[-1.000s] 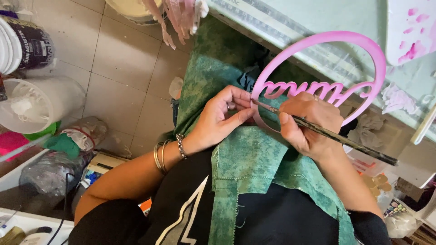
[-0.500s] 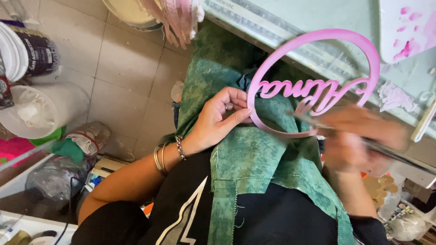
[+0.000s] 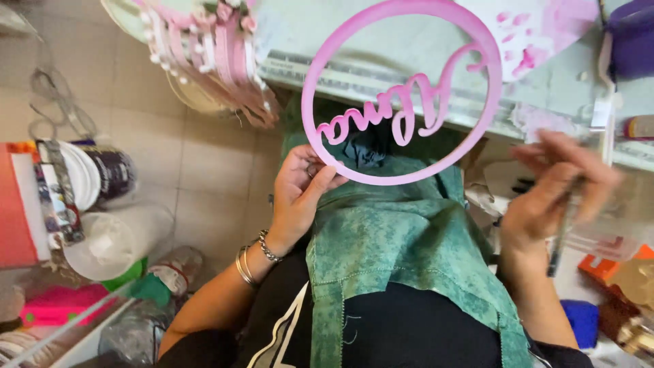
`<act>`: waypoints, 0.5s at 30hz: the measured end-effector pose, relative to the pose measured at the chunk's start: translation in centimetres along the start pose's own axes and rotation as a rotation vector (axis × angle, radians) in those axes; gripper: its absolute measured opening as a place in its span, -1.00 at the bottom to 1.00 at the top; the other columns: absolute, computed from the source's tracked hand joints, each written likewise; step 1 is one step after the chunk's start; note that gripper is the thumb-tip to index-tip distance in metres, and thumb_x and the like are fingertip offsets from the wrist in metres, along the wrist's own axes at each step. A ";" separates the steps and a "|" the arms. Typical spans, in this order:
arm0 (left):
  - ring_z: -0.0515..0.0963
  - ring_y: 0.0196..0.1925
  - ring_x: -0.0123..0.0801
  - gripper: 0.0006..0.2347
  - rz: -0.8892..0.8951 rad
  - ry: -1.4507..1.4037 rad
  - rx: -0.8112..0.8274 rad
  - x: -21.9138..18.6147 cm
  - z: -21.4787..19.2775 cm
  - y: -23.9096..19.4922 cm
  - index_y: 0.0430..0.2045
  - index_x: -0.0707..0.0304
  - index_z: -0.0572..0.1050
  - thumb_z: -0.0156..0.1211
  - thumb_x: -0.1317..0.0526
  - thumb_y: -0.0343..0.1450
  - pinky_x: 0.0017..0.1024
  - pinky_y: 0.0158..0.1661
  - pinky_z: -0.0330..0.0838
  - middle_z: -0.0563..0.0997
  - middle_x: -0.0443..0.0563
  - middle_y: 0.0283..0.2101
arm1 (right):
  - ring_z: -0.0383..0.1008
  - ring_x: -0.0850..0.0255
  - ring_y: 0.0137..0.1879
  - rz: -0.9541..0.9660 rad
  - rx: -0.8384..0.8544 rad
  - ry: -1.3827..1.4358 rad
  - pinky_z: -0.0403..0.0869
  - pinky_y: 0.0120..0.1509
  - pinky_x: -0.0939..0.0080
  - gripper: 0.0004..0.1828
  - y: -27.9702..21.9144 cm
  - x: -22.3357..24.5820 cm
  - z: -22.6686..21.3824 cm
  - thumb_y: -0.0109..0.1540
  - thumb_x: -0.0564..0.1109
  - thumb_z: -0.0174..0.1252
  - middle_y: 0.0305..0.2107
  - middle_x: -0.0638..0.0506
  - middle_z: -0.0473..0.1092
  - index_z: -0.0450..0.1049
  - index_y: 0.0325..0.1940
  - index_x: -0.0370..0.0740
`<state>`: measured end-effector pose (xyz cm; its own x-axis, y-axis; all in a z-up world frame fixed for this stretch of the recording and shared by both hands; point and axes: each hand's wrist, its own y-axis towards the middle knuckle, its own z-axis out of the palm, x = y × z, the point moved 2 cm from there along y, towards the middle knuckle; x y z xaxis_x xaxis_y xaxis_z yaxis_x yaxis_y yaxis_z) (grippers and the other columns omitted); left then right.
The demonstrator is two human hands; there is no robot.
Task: Painting a laser-cut wooden name sign with pink paint using a brush
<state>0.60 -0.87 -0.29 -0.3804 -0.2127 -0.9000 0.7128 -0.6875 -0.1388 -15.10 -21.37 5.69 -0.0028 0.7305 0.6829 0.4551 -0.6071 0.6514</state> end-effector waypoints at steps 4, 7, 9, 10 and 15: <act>0.48 -0.20 -0.41 -0.84 0.034 -0.029 -0.009 -0.4 1.2 0.1 -0.25 0.39 0.25 0.03 0.36 0.36 -0.38 -0.12 0.55 0.41 0.08 -0.27 | 0.43 -0.11 -0.29 0.026 0.007 0.029 0.50 -0.23 0.07 -0.51 -0.5 1.4 2.2 0.40 -0.06 -0.28 -0.32 -0.47 0.33 0.24 -0.12 -0.70; 0.49 -0.16 -0.35 -0.84 0.043 -0.058 -0.038 -0.1 1.6 0.2 -0.25 0.37 0.25 0.02 0.37 0.36 -0.30 -0.08 0.53 0.42 0.09 -0.26 | 0.38 -0.05 -0.07 0.211 0.017 0.412 0.49 -0.11 0.14 -0.74 -0.7 1.4 2.9 0.34 -0.04 -0.20 -0.08 -0.41 0.22 0.03 -0.12 -0.31; 0.45 -0.15 -0.42 -0.85 0.061 -0.099 -0.075 0.1 1.6 0.1 -0.23 0.35 0.24 -0.01 0.38 0.37 -0.28 -0.07 0.52 0.36 0.01 -0.26 | 0.37 -0.03 -0.05 0.207 0.124 0.341 0.49 -0.02 0.13 -0.73 0.0 2.5 3.0 0.26 -0.31 -0.07 -0.02 -0.32 0.10 -0.04 -0.10 -0.28; 0.45 -0.15 -0.42 -0.85 0.067 -0.095 -0.073 0.3 1.7 0.1 -0.23 0.35 0.24 -0.01 0.38 0.37 -0.28 -0.07 0.52 0.36 0.01 -0.26 | 0.37 -0.03 -0.05 0.203 0.120 0.347 0.49 -0.02 0.13 -0.73 0.1 2.5 3.1 0.26 -0.31 -0.07 -0.02 -0.32 0.10 -0.04 -0.10 -0.28; 0.50 -0.16 -0.41 -0.79 0.114 -0.280 -0.132 0.6 3.1 0.5 -0.21 0.33 0.21 0.05 0.37 0.36 -0.33 -0.11 0.52 0.37 -0.01 -0.23 | 0.43 0.16 -0.16 0.381 0.121 0.473 0.51 -0.21 0.29 -0.72 0.4 2.7 4.8 0.25 -0.30 -0.02 0.02 -0.22 0.15 -0.05 -0.22 -0.28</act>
<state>-1.06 -3.44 0.41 -0.4283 -0.4784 -0.7666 0.8233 -0.5563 -0.1128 -10.66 -18.15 6.16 -0.2024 0.2349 0.9507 0.5997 -0.7378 0.3099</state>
